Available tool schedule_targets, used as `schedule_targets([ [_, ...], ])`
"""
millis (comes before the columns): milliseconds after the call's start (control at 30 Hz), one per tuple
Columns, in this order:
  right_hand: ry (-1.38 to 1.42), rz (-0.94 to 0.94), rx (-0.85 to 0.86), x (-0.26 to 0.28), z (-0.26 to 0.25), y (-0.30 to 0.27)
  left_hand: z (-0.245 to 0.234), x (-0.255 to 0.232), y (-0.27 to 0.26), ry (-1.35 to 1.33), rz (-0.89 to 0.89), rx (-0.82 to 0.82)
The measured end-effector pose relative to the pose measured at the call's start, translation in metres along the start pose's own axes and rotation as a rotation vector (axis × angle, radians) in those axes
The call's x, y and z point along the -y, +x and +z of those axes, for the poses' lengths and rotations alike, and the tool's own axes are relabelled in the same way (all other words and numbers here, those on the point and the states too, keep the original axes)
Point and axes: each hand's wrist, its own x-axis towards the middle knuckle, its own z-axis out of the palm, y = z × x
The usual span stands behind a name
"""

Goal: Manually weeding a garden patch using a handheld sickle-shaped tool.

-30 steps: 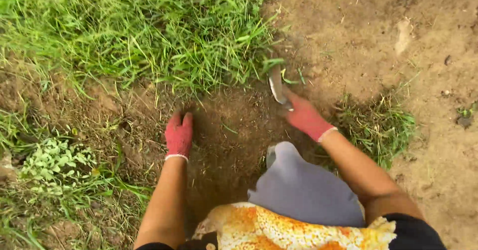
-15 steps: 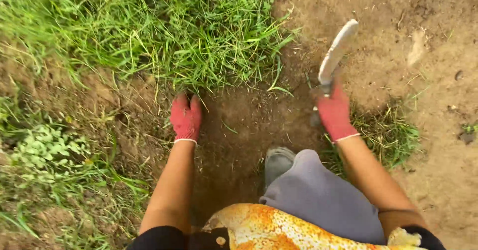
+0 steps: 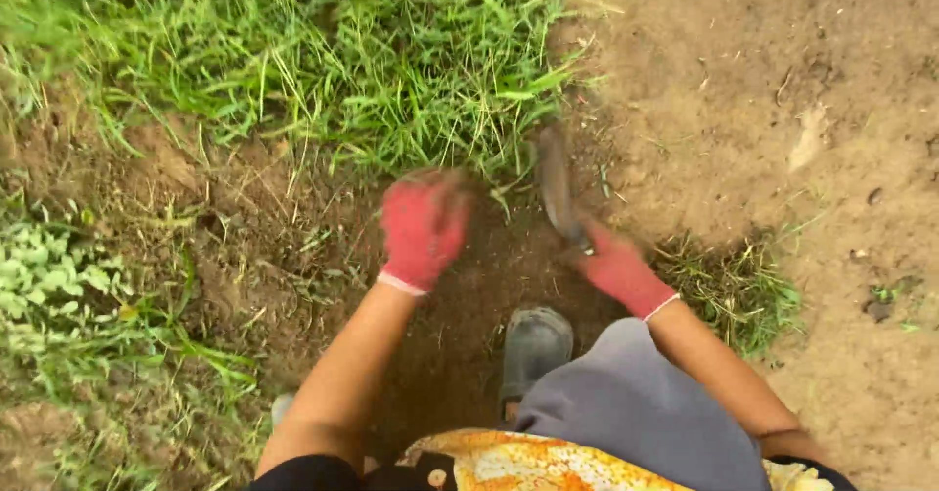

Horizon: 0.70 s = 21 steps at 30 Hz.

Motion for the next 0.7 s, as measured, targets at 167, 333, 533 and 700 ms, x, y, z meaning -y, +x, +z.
schedule_targets([
  [167,0.088,0.443,-0.218,-0.008,-0.018,-0.002,0.034,-0.044,0.088,0.034,0.39,0.372],
  [333,0.114,0.394,-0.344,0.012,-0.062,0.017,0.05,0.028,0.077,0.164,-0.062,0.795],
  [533,-0.039,0.268,-0.262,-0.026,0.011,0.03,0.035,0.083,0.025,0.425,-0.124,0.488],
  [700,0.171,0.381,-0.093,0.04,-0.032,0.037,0.03,0.087,0.031,0.29,-0.157,0.503],
])
